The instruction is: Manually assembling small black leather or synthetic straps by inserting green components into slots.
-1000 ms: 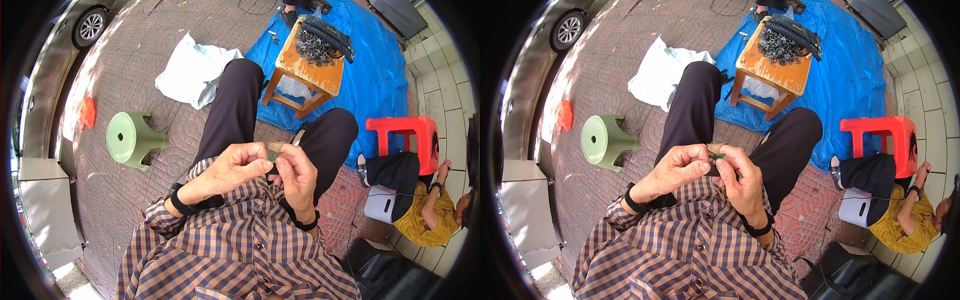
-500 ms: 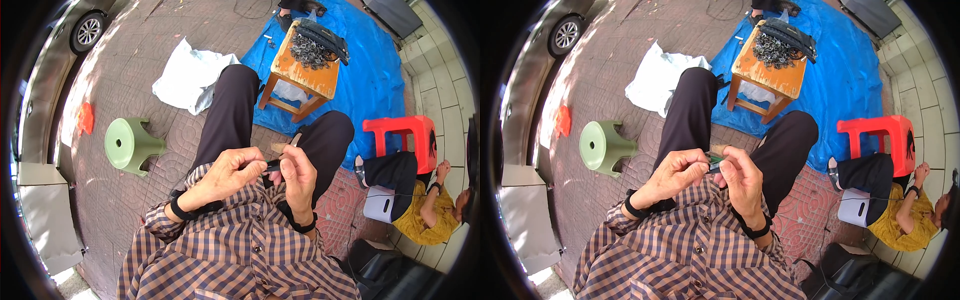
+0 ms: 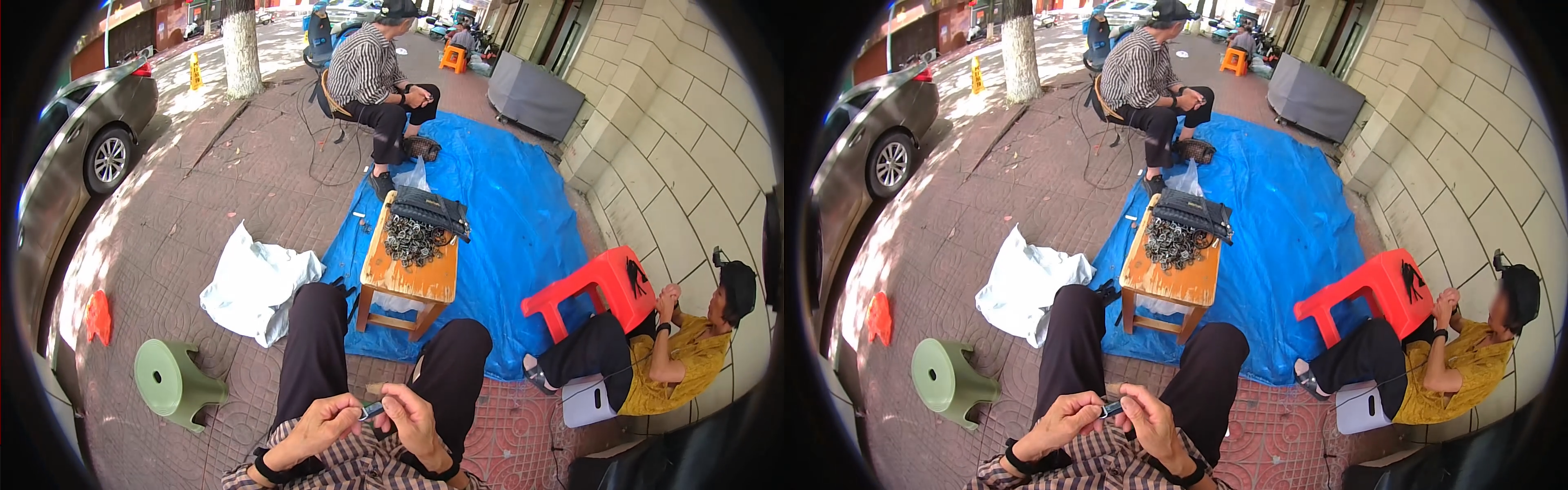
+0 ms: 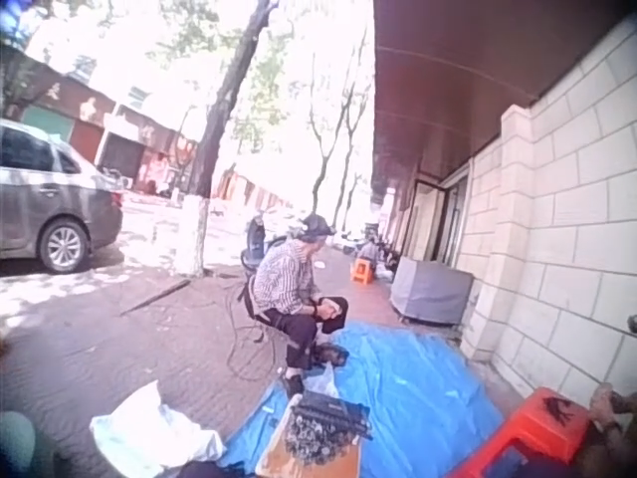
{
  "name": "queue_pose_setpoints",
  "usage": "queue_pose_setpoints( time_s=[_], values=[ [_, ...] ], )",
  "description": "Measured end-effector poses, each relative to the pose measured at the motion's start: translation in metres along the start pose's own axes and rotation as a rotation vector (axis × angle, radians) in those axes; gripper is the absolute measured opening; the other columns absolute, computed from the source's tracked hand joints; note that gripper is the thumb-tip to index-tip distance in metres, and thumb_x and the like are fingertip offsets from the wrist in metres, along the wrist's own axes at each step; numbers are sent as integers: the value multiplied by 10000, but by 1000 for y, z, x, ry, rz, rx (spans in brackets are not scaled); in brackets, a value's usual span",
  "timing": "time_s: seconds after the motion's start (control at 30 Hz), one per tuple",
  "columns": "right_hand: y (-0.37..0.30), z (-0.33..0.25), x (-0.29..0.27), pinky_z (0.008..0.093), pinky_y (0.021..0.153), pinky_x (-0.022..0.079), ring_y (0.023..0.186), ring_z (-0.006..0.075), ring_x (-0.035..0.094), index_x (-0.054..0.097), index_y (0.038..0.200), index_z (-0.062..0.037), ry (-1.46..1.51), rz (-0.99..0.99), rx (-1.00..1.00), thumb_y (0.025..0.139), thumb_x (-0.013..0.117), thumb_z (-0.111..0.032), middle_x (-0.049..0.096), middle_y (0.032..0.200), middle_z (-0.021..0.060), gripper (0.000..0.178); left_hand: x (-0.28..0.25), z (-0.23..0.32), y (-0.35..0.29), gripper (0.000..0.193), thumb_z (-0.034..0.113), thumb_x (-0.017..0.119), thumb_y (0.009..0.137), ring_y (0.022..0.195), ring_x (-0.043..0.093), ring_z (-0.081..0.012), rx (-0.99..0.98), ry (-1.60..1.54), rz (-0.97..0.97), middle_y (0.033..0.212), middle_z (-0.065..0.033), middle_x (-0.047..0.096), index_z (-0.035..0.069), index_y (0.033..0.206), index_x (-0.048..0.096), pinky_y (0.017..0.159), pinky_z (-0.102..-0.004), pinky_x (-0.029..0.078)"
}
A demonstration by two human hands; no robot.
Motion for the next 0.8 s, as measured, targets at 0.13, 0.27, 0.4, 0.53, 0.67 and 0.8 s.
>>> queue_pose_setpoints(
  time_s=[0.13,0.27,0.4,0.53,0.67,0.8],
  values=[
    [3,-3,0,203,548,438,593,77,542,553,1125,31,13,2,-19,949,518,-154,611,703,54,258,0,6,1,217,196,470,956,525,418,-34,-66,-22,-74,655,21,554,32,877,587,478,-191,321],
    [6,1,1,190,529,432,578,58,530,556,1121,30,-2,24,-26,944,525,-138,609,700,47,246,-6,-9,7,243,219,480,958,521,410,-33,-49,-37,-128,658,28,548,34,861,605,479,-193,312],
    [9,-7,3,176,502,419,559,43,515,555,1122,23,-22,67,-50,936,535,-118,612,710,42,234,-6,-2,7,244,218,510,949,529,438,-35,-10,-3,-111,655,22,536,31,845,627,482,-197,329],
    [8,-10,3,176,479,424,566,55,548,544,1104,51,-3,58,-52,934,527,-96,612,707,51,225,-5,-3,6,200,188,548,931,550,477,-36,73,86,-118,628,23,516,24,860,638,485,-207,362],
    [7,-5,-1,179,500,428,568,43,527,548,1125,24,-27,22,-30,943,527,-129,618,725,48,238,-4,-3,3,184,181,560,923,554,481,-37,65,99,-99,637,23,515,26,867,641,486,-212,372],
    [7,-3,0,189,503,437,577,46,543,551,1123,24,-14,-14,2,943,528,-142,620,734,53,246,-5,-7,1,198,184,530,950,541,414,-28,28,94,-85,608,41,470,15,917,627,490,-192,331]
  ],
)
Point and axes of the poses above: each hand's wrist, its own y-axis towards the middle knuckle, its own x-axis out of the palm, z = x × y, the point moved 1 cm from there along y, towards the middle knuckle
